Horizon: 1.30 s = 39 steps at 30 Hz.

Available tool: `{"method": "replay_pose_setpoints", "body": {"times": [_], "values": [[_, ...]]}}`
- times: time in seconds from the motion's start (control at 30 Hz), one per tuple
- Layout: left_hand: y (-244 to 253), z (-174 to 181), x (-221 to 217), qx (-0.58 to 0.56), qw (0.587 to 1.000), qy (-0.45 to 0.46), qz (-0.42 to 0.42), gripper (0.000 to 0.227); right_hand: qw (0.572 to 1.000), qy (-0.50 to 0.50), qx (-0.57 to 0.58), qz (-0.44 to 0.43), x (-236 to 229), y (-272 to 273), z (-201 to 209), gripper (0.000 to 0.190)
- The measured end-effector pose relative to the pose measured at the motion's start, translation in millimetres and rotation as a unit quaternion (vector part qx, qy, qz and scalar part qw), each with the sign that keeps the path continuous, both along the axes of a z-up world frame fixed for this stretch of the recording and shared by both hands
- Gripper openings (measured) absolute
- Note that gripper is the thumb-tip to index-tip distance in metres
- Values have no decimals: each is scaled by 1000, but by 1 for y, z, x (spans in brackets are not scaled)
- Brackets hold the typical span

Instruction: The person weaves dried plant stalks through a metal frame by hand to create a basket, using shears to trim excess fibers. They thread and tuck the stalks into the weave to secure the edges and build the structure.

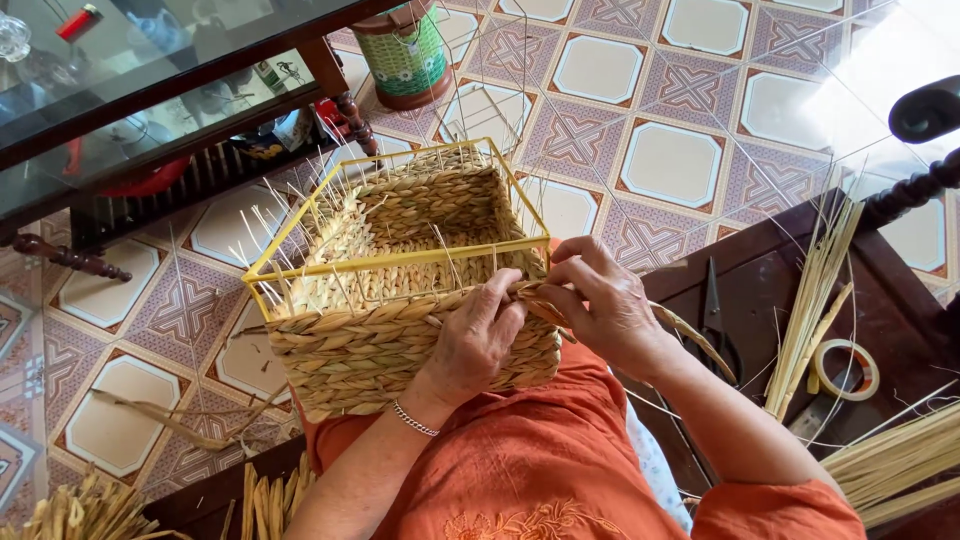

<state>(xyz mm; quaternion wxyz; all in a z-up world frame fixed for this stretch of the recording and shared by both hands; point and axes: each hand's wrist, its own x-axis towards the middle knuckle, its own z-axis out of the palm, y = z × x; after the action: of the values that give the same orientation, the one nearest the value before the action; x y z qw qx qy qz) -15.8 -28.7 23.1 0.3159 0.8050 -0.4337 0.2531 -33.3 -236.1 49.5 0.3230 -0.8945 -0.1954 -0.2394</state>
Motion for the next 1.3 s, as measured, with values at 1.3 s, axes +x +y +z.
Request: {"method": "replay_pose_setpoints", "body": {"times": [1.3], "values": [[-39,3,7,88,994,67,25,53,918,-263,-239,-176,-7,-31,7,14]]}}
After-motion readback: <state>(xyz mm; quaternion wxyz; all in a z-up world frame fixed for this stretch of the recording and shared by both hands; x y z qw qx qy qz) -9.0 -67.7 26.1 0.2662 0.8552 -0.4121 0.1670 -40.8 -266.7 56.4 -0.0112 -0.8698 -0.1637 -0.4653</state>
